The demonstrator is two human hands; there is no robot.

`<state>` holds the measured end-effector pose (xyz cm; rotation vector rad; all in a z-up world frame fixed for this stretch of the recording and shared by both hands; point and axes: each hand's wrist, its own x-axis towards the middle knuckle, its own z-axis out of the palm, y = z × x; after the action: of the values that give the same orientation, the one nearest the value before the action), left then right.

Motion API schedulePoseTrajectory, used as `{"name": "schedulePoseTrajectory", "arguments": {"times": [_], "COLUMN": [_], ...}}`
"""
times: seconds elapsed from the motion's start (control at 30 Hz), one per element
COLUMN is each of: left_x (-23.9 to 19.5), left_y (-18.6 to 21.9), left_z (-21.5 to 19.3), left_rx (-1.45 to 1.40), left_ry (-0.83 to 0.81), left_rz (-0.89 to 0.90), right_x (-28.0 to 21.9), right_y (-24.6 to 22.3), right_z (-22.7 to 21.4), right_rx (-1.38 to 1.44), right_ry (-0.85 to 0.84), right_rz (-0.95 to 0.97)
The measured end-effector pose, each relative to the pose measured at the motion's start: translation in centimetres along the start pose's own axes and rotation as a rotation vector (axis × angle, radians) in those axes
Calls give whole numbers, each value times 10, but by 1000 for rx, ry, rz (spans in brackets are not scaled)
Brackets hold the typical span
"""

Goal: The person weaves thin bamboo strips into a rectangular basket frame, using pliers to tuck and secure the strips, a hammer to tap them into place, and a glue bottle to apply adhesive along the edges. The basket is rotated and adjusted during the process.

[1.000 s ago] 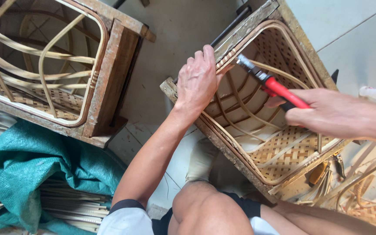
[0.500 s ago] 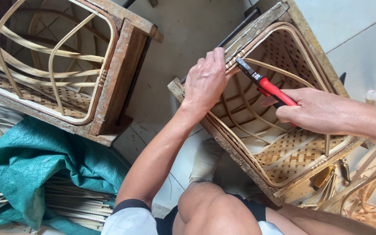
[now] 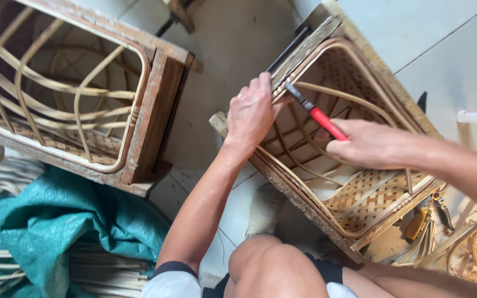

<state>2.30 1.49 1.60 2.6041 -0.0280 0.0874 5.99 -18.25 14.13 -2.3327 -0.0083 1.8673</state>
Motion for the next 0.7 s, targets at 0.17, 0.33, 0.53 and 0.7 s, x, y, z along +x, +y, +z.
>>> {"name": "schedulePoseTrajectory", "arguments": {"times": [0.17,0.33,0.53,0.7], "left_x": [-9,-24,-68,-94], "left_y": [-3,2,-8,-5], "left_z": [-4,-12,-25,-35], "left_rx": [-14,28,128,194], "left_ry": [-118,-47,-4,-57], "left_rz": [-87,-169,-433,-578], "right_x": [-24,-49,-19,-17], "right_y": [106,286,336,329], "right_z": [46,123,205,224], "right_rx": [383,905,1123,1109], "right_ry": [68,551,857,975], "right_rz": [-34,-377,-165,-144]}}
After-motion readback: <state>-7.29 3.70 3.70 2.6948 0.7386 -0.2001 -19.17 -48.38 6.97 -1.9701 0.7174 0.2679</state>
